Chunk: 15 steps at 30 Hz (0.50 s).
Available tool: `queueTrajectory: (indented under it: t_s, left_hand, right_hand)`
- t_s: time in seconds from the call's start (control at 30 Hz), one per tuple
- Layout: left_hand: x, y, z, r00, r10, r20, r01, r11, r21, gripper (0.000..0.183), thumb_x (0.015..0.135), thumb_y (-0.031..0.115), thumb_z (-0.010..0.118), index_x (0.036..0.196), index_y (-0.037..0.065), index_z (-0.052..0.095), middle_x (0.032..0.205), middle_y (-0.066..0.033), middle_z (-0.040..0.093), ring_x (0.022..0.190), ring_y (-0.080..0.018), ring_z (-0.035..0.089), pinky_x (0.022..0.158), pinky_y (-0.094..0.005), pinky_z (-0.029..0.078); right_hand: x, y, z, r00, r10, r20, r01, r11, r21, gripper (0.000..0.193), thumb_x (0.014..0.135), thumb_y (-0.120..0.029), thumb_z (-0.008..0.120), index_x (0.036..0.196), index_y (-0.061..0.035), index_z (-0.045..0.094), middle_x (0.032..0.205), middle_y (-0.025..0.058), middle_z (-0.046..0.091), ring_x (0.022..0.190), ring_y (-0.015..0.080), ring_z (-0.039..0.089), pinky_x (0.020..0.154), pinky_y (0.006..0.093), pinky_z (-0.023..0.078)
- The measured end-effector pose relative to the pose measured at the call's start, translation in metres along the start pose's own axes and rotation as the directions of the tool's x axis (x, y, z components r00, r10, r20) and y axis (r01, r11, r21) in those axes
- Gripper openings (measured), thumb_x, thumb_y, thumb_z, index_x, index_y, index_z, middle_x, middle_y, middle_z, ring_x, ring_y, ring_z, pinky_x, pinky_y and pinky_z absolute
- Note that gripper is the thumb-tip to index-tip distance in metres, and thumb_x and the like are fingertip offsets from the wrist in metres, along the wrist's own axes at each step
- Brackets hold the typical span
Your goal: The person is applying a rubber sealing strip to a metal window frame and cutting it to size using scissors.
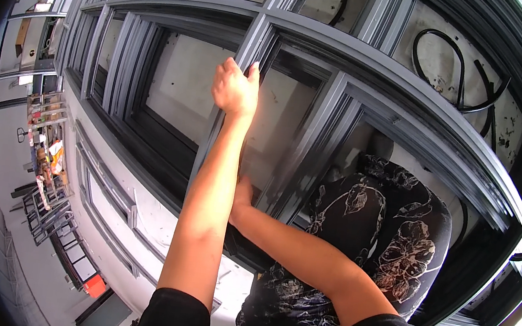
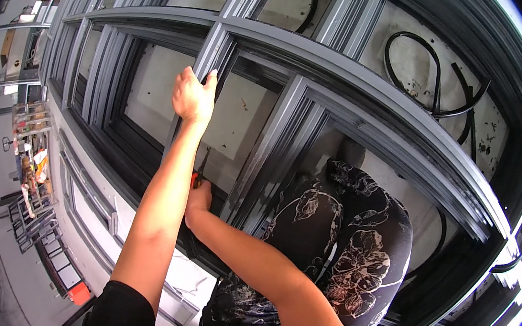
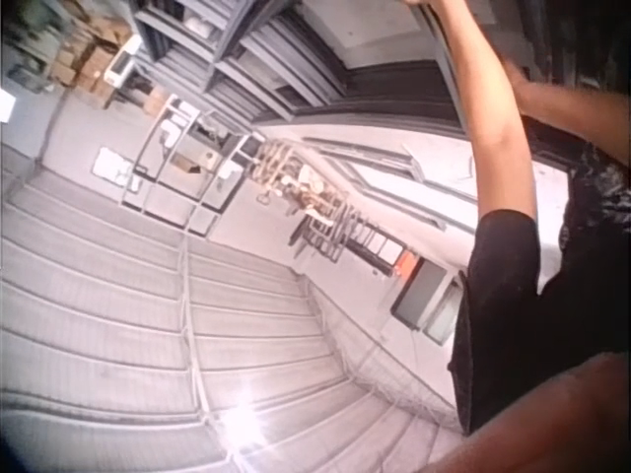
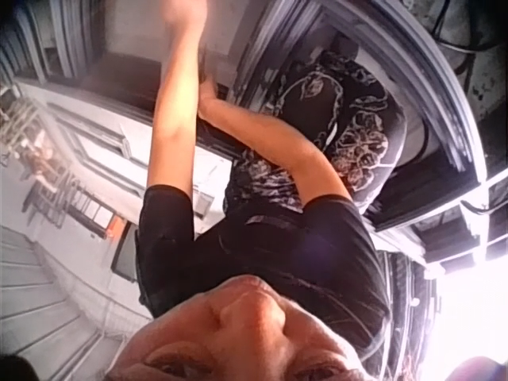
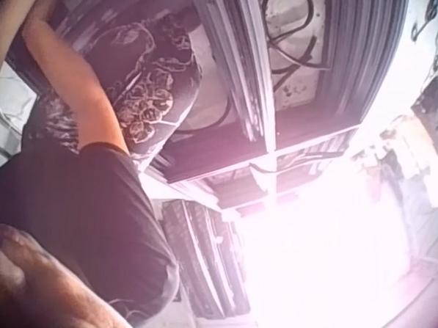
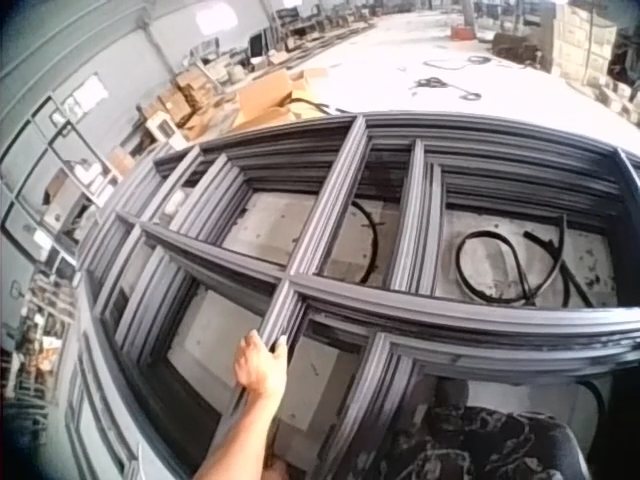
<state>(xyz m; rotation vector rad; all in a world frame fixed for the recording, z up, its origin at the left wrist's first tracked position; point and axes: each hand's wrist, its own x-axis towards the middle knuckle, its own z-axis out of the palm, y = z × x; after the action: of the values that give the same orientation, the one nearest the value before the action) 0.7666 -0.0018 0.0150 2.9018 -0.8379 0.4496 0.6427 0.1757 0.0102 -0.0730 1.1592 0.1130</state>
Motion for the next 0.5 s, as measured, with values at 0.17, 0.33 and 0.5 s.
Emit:
queueTrajectory:
  t_s: [0.17, 0.33, 0.5]
  left_hand:
    - [0.010, 0.011, -0.001, 0.996, -0.094, 0.008, 0.093, 0.995, 0.036, 0.050, 0.072, 0.051, 0.072, 0.087, 0.006, 0.057, 0.088, -0.0101, 0.062, 0.084, -0.0291, 0.063, 0.070, -0.0408, 0.051]
    - [0.012, 0.016, -0.003, 0.986, -0.149, 0.072, 0.149, 0.989, 0.002, 0.057, 0.072, 0.056, 0.069, 0.092, 0.004, 0.057, 0.095, -0.0117, 0.062, 0.091, -0.0313, 0.062, 0.075, -0.0436, 0.050]
    - [-0.014, -0.027, -0.011, 0.992, 0.124, 0.015, -0.120, 0.982, -0.147, 0.044, 0.078, 0.034, 0.071, 0.102, 0.000, 0.056, 0.097, -0.0163, 0.060, 0.093, -0.0349, 0.059, 0.079, -0.0445, 0.049]
  right_hand:
    - [-0.002, 0.013, -0.001, 0.997, 0.022, 0.076, -0.032, 0.990, 0.134, 0.048, 0.087, -0.024, 0.064, 0.121, 0.0031, 0.044, 0.117, 0.0154, 0.056, 0.102, 0.0251, 0.059, 0.084, 0.0357, 0.048]
    - [-0.007, -0.006, 0.005, 0.981, 0.171, 0.095, -0.194, 0.779, 0.596, 0.040, 0.088, -0.026, 0.061, 0.112, 0.0038, 0.050, 0.108, 0.0143, 0.061, 0.099, 0.0259, 0.061, 0.082, 0.0382, 0.049]
    - [-0.030, -0.023, 0.005, 0.983, -0.095, -0.157, 0.008, 0.878, -0.479, 0.039, 0.088, -0.025, 0.060, 0.117, -0.0014, 0.050, 0.111, 0.0194, 0.061, 0.097, 0.0344, 0.062, 0.078, 0.0402, 0.050]
